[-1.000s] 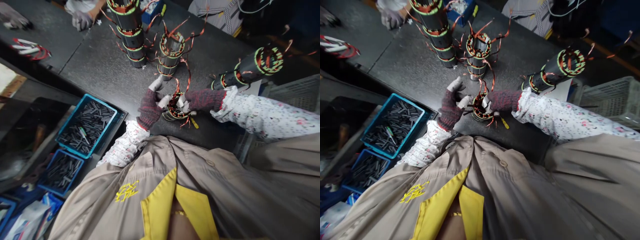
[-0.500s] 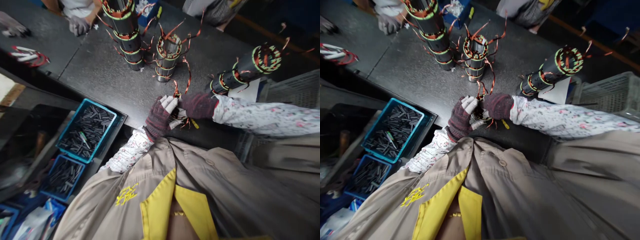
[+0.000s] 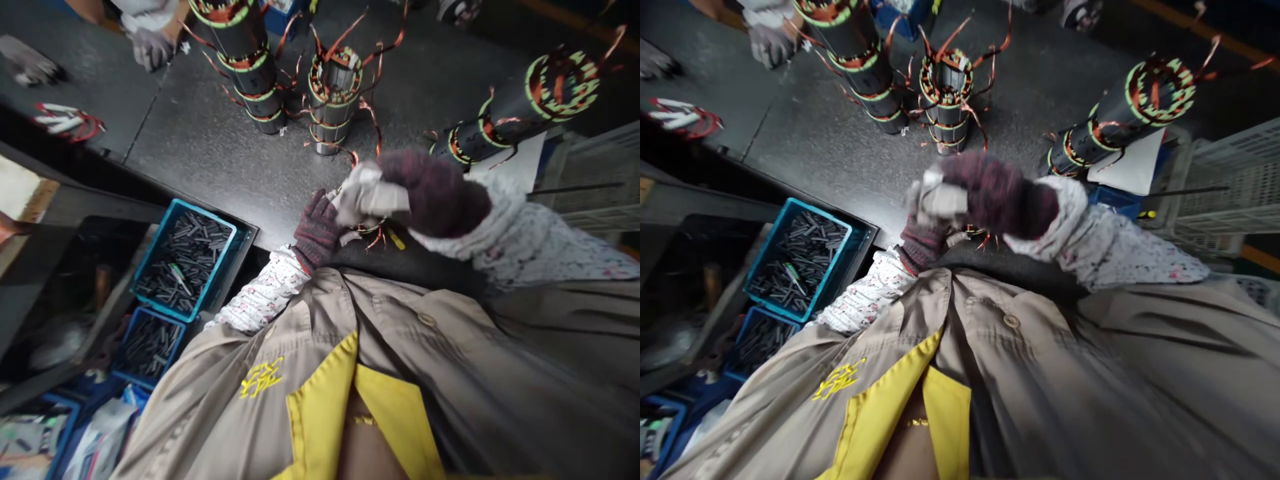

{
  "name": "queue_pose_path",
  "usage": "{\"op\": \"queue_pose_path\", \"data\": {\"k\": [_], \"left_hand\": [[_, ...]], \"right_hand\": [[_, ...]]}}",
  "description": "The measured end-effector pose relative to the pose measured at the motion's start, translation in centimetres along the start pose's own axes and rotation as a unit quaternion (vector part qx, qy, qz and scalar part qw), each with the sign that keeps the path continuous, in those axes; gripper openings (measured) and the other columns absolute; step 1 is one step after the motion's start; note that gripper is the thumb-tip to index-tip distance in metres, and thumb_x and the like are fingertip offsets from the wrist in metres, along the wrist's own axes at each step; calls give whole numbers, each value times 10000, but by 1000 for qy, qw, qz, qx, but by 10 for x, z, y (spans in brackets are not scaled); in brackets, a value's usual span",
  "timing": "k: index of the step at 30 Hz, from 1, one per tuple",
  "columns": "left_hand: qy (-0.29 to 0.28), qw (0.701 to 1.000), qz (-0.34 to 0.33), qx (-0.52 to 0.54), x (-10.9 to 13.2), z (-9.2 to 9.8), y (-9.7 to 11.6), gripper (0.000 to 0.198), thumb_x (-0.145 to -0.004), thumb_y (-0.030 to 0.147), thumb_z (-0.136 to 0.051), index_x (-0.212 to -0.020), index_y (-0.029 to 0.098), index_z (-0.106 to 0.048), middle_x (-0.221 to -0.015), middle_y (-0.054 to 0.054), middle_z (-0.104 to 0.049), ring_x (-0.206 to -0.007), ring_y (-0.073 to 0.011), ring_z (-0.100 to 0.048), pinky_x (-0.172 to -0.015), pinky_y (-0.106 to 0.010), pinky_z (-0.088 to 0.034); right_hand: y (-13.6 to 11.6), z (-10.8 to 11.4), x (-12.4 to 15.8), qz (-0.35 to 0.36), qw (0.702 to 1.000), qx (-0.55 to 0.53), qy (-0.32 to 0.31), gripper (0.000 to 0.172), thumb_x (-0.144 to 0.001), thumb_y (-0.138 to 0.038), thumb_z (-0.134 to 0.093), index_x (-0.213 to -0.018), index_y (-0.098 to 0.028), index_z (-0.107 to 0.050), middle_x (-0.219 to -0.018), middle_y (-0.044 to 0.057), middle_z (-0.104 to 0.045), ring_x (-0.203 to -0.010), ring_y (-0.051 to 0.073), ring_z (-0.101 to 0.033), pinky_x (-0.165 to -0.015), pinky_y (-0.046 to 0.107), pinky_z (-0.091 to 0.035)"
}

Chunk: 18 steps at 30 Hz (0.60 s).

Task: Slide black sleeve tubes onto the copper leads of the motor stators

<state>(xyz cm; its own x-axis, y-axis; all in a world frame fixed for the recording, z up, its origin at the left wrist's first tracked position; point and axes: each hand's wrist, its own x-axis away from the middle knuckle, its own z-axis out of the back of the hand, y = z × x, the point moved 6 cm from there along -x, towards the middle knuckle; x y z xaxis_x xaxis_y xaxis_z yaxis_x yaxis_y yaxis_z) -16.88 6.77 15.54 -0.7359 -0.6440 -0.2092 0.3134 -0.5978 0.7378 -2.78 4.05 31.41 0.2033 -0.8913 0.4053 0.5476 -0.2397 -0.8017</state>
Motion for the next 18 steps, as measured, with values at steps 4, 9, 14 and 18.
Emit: {"op": "queue_pose_path", "data": {"k": [4, 9, 14, 18], "left_hand": [[-41, 992, -24, -119, -1, 32, 5, 614, -1116, 443, -666, -1680, 202, -634, -1526, -189, -774, -1462, -341, -725, -1310, -494, -531], [-73, 962, 101, -242, 0, 40, 20, 660, -1106, 222, -599, -1764, 207, -548, -1095, -134, -872, -1051, -301, -857, -984, -395, -631], [-48, 981, 179, -64, -17, 37, -3, 534, -1106, 378, -680, -1612, 209, -699, -1094, -108, -892, -1003, -290, -863, -922, -407, -677], [83, 969, 171, 157, -45, 34, -27, 618, -1205, 644, -429, -1443, 176, -754, -1350, -110, -868, -1196, -251, -836, -1085, -436, -690]], "right_hand": [[22, -11, -16, -53, 927, 370, -38, 396, -851, -393, -1035, -1064, -120, -843, -1142, 177, -837, -1180, 414, -778, -1124, 551, -598], [59, -68, -27, -24, 890, 453, -47, 406, -1108, -352, -677, -1254, -18, -855, -1305, 346, -784, -1356, 479, -699, -1138, 594, -554], [65, -71, -26, -40, 902, 429, -20, 418, -1061, -374, -685, -1289, -67, -853, -1321, 302, -801, -1274, 435, -738, -1052, 520, -583], [69, -70, -36, -41, 914, 403, -5, 421, -999, -426, -753, -1271, -124, -866, -1229, 255, -841, -1158, 412, -780, -981, 485, -600]]}}
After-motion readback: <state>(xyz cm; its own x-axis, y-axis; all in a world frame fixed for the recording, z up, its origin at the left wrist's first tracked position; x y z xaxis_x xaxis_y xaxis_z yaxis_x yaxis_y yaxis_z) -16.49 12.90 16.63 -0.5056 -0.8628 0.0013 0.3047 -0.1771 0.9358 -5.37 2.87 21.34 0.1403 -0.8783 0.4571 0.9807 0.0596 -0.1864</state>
